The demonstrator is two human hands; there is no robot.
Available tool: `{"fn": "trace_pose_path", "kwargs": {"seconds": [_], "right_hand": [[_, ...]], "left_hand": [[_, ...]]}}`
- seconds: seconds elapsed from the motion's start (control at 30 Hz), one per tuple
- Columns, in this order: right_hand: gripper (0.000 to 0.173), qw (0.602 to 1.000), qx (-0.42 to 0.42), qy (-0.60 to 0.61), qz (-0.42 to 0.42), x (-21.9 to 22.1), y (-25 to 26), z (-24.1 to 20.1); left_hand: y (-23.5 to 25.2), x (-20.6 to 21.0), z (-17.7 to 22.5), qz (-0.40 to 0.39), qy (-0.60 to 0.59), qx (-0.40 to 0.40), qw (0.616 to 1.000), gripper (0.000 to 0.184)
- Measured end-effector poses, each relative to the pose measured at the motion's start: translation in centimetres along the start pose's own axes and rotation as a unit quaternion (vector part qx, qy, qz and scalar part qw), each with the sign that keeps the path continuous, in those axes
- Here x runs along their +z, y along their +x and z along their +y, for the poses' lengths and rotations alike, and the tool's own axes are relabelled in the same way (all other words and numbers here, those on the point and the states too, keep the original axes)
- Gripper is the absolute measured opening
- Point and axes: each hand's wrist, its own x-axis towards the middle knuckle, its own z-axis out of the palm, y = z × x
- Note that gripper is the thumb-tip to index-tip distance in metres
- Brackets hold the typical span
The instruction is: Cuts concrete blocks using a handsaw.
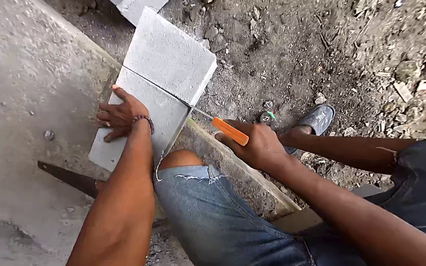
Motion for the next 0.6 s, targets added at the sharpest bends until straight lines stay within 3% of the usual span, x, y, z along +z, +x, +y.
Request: {"fn": "trace_pose_path", "kwargs": {"seconds": [0.07, 0.27, 0.47, 0.5, 0.6], "right_hand": [[0.062, 1.0, -0.005, 0.016, -0.024, -0.6, 0.3, 0.0], [0.06, 0.999, 0.002, 0.017, 0.051, -3.1, -15.1, 4.7], [0.063, 0.999, -0.027, 0.012, 0.023, 1.1, 0.2, 1.0], [0.064, 0.999, -0.027, 0.018, 0.008, 0.7, 0.3, 1.2], [0.06, 1.0, -0.003, 0.025, 0.017, -1.8, -7.9, 3.2]], "left_hand": [[0.0, 0.0, 0.2, 0.003, 0.004, -0.005, 1.0, 0.092], [-0.3, -0.4, -0.2, -0.012, -0.008, 0.007, 1.0, 0.093], [-0.1, -0.3, 0.1, -0.01, 0.0, -0.001, 1.0, 0.094], [0.1, -0.3, 0.4, -0.008, -0.002, -0.003, 1.0, 0.094], [-0.5, -0.7, -0.1, -0.017, 0.006, 0.008, 1.0, 0.095]]}}
